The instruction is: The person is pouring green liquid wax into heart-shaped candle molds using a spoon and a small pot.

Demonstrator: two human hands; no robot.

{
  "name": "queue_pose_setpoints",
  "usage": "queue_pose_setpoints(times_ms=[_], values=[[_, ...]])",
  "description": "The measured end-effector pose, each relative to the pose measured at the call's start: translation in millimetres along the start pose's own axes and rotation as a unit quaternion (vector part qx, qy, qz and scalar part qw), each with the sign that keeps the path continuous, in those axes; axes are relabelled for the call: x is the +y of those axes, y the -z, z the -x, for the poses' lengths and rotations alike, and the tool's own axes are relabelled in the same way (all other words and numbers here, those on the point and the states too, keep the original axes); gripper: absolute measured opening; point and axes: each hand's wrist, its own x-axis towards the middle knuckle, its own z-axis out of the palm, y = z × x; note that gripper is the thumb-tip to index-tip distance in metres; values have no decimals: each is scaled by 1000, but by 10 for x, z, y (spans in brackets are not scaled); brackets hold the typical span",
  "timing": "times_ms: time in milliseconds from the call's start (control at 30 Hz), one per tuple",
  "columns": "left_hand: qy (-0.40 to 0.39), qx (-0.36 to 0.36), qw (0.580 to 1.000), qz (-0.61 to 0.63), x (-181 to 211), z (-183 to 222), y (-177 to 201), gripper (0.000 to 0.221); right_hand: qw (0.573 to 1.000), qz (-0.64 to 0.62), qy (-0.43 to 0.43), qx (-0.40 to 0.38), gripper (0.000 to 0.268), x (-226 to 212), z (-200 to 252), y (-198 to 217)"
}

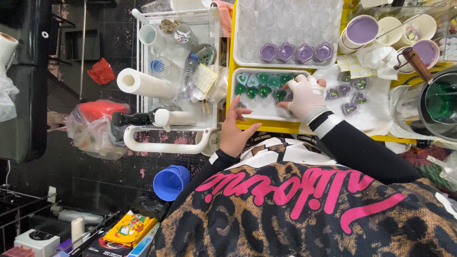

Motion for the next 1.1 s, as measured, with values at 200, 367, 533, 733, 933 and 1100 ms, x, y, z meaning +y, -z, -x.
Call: queue_pose_setpoints(times_ms=[200,367,533,733,933,1100], values=[[0,3,1000,-1,-1,-10,-29,99,1000,11,-22,-12,53,4,36,23],[1,-1,1000,-4,23,-23,-35,99,1000,5,-22,1,51,13,20,-17],[4,-5,1000,-1,41,-31,-30,98,999,13,-35,-5,50,-13,-15,-17],[1,-6,1000,-5,44,-24,-34,97,1000,5,-20,20,52,-7,-23,-59],[2,-9,1000,-9,34,-40,-28,97,1000,6,-26,11,51,-34,-17,0],[3,-11,1000,3,59,-59,-32,96,999,12,-35,20,41,72,21,-134]])
